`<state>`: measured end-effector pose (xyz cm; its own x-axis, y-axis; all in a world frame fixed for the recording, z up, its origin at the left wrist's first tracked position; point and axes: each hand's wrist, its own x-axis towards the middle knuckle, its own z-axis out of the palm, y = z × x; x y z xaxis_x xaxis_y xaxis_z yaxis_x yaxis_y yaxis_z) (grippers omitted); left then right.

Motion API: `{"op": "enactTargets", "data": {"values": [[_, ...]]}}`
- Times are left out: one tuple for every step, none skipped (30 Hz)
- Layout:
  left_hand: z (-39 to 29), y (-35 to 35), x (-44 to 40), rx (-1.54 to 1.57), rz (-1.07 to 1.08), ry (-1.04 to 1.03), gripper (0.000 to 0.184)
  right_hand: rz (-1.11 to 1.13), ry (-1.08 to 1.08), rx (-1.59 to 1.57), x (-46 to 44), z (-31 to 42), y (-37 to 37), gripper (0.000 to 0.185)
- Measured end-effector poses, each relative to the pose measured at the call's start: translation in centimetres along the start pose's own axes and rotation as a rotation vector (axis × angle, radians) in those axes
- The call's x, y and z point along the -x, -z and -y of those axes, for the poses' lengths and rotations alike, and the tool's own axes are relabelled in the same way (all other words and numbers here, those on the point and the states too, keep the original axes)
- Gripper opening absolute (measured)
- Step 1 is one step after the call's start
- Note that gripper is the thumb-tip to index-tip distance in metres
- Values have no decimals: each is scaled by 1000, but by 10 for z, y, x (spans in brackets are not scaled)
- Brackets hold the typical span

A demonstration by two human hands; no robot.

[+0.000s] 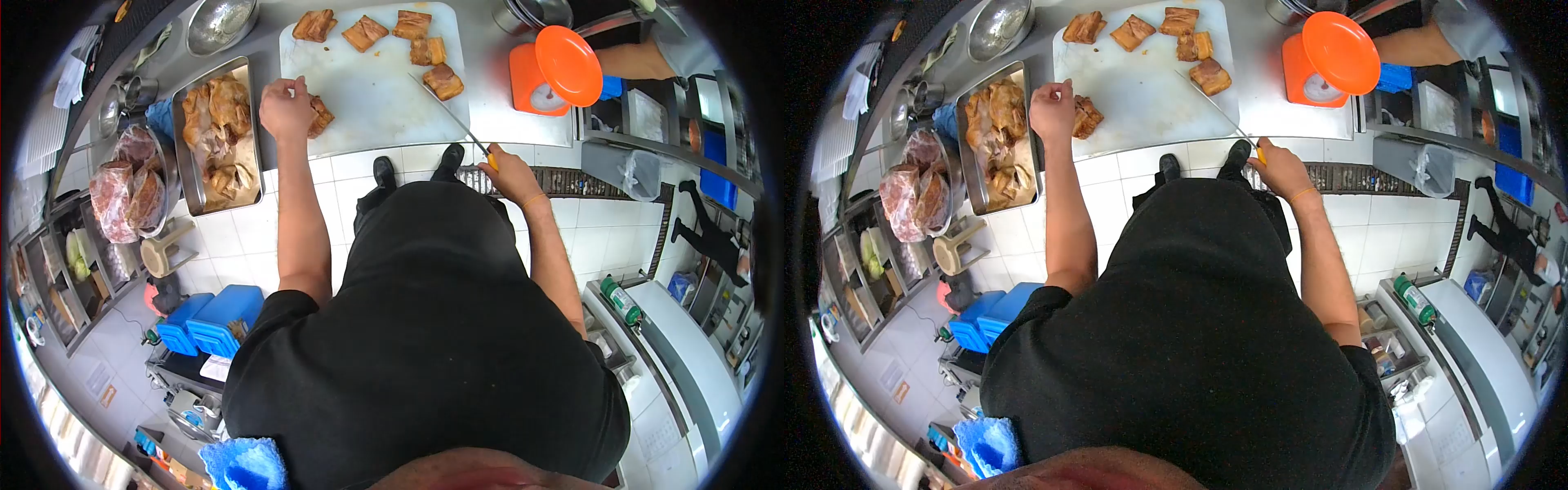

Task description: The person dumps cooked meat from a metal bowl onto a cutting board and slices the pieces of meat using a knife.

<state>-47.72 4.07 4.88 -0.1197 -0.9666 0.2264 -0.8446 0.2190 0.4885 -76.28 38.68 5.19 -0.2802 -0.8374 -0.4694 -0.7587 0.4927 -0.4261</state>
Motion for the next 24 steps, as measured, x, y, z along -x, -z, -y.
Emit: {"op": "enactTargets", "data": {"values": [[3,1,1,15,-15,-6,19,3,-1,2,0,0,0,41],[7,1,2,29,-32,-13,18,6,-1,3,0,-1,1,41],[13,1,3,43,-48,-19,18,9,-1,4,-1,0,1,41],[17,0,3,46,-58,-35,17,14,-5,2,-1,0,2,42],[22,-2,2,48,-69,-50,17,19,-9,1,-1,1,3,42],[24,-3,2,51,-80,-65,17,23,-12,-1,-1,2,4,42],[26,-4,2,57,-95,-90,18,28,-15,2,-1,3,4,42],[28,-5,1,63,-109,-115,18,32,-19,5,-1,3,4,43],[28,-6,1,69,-123,-141,19,36,-24,8,-1,3,4,43],[28,-6,0,85,-133,-159,19,33,-24,6,-1,4,4,43],[28,-7,0,101,-143,-178,19,31,-25,3,0,4,4,44],[27,-8,0,117,-153,-197,20,28,-26,0,0,4,3,45],[25,-8,0,125,-160,-211,20,27,-27,0,0,4,3,45],[24,-9,0,132,-167,-226,20,26,-28,0,-1,3,2,45],[22,-10,0,140,-174,-241,20,25,-28,0,-1,4,2,45],[21,-10,1,114,-148,-213,20,28,-32,1,-1,4,3,45],[19,-10,2,88,-123,-184,20,31,-36,1,-1,4,3,45],[17,-9,3,61,-97,-155,20,34,-39,2,0,5,3,45],[15,-8,3,55,-80,-123,20,36,-41,3,-1,6,5,45],[12,-7,4,48,-63,-90,20,39,-43,3,0,7,6,44],[11,-6,4,41,-45,-57,20,43,-45,4,0,7,7,44],[11,-6,3,49,-38,-49,21,45,-48,4,0,7,7,44],[10,-5,2,58,-32,-41,21,47,-51,4,0,7,7,45],[11,-6,0,66,-26,-33,22,49,-53,4,0,7,6,45]]}}
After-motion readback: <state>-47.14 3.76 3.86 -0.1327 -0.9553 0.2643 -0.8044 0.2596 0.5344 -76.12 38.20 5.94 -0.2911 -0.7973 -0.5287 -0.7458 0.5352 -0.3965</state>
